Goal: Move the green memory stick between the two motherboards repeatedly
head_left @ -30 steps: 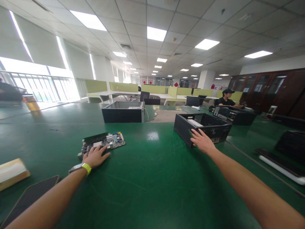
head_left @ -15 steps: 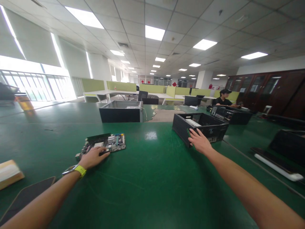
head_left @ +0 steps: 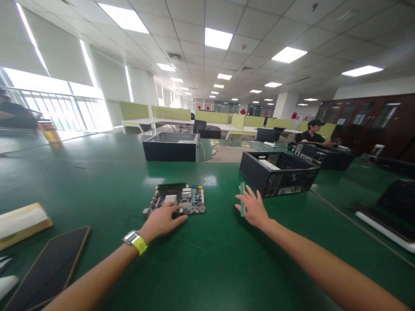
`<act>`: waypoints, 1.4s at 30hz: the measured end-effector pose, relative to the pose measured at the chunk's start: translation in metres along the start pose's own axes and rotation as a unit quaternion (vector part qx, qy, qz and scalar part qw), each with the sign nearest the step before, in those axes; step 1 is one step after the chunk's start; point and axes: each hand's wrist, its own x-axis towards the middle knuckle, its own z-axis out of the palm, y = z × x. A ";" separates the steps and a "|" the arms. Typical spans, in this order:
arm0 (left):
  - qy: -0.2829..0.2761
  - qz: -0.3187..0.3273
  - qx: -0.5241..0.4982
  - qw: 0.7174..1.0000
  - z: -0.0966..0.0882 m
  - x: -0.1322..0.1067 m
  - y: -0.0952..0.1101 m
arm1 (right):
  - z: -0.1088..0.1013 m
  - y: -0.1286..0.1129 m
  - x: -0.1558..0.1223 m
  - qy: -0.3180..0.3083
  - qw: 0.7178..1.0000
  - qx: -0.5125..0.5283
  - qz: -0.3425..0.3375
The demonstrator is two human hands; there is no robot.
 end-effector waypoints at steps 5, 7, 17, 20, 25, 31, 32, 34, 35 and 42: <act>-0.026 0.048 -0.027 0.998 0.008 -0.039 0.067 | 0.009 -0.040 -0.012 -0.003 0.985 0.162 0.051; -0.041 0.067 -0.040 0.996 0.013 -0.055 0.090 | 0.010 -0.048 -0.013 0.015 0.973 0.216 0.078; -0.177 0.090 -0.097 0.975 0.004 -0.099 0.152 | 0.010 -0.063 -0.014 0.049 0.921 0.338 0.189; -0.173 0.117 -0.121 0.971 -0.002 -0.094 0.147 | 0.017 -0.061 -0.022 0.058 0.917 0.352 0.180; -0.038 0.071 -0.087 0.993 -0.008 -0.061 0.113 | 0.019 -0.064 -0.024 0.022 0.935 0.328 0.136; -0.042 -0.011 -0.032 0.999 0.001 -0.027 0.062 | 0.018 -0.069 -0.023 -0.024 0.961 0.256 0.106; -0.049 -0.008 -0.034 0.998 0.004 -0.024 0.057 | 0.018 -0.070 -0.023 -0.029 0.961 0.253 0.107; -0.050 0.006 -0.045 0.998 0.009 -0.022 0.052 | 0.018 -0.070 -0.023 -0.040 0.961 0.252 0.107; -0.047 0.015 -0.051 0.997 0.011 -0.021 0.052 | 0.018 -0.070 -0.023 -0.043 0.961 0.253 0.107; -0.030 0.036 -0.064 0.997 0.012 -0.020 0.055 | 0.018 -0.070 -0.022 -0.050 0.962 0.254 0.088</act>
